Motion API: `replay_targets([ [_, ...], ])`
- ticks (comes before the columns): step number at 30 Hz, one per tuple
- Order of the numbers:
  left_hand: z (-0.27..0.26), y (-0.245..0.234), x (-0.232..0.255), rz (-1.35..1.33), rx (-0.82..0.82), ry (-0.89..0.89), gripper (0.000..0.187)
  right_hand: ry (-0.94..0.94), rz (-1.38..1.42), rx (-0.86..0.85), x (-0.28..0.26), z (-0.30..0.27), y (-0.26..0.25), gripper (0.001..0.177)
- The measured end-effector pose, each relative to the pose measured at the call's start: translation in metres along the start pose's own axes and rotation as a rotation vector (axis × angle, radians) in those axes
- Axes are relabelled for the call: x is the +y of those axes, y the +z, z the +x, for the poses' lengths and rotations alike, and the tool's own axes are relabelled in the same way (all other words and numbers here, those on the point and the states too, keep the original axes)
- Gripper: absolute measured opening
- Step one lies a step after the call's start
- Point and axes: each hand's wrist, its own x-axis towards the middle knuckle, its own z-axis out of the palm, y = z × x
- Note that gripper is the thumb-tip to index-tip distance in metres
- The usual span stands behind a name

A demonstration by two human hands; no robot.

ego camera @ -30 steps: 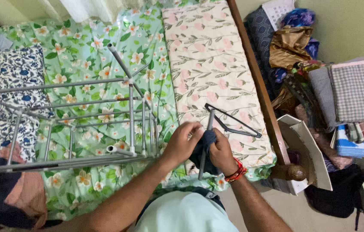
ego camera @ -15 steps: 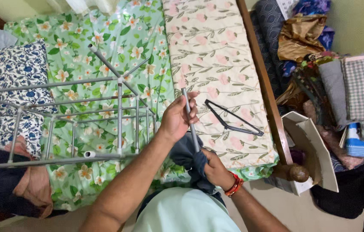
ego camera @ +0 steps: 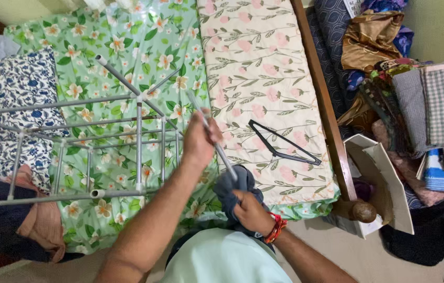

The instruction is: The person assembles a metal drying rack on a bed by inserting metal rods into the frame. They repeatedly pick up rods and a dark cloth, insert the rods into the rack's joints, and adjust the structure.

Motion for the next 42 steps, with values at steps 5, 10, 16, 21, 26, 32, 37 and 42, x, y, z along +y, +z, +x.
replay_targets([
  [5, 0.030, -0.038, -0.002, 0.063, 0.095, -0.090, 0.037, 0.062, 0.094, 0.141, 0.053, -0.028, -0.021, 0.024],
  [10, 0.035, -0.126, -0.107, 0.254, 0.181, -0.315, 0.030, 0.180, 0.059, 0.303, 0.070, -0.064, -0.071, 0.022],
  [16, 0.065, -0.197, -0.182, 0.331, 0.121, -0.301, 0.016, 0.243, 0.279, 0.340, 0.075, -0.093, -0.102, 0.023],
  [21, 0.070, -0.196, -0.195, 0.382, 0.195, -0.392, 0.018, 0.259, 0.212, 0.481, 0.081, -0.106, -0.105, 0.025],
  [26, 0.052, -0.186, -0.192, 0.407, 0.234, -0.438, 0.019, 0.182, 0.091, 0.635, 0.060, -0.085, -0.113, 0.028],
  [32, 0.037, -0.175, -0.179, 0.516, 0.161, -0.461, 0.025, 0.145, -0.020, 0.713, 0.037, -0.046, -0.116, 0.025],
  [37, 0.030, -0.167, -0.172, 0.494, 0.123, -0.442, 0.026, 0.091, 0.011, 0.768, 0.035, -0.029, -0.118, 0.025],
  [42, 0.045, -0.180, -0.185, 0.468, 0.172, -0.377, 0.029, 0.046, 0.064, 0.733, 0.034, -0.036, -0.120, 0.019],
])
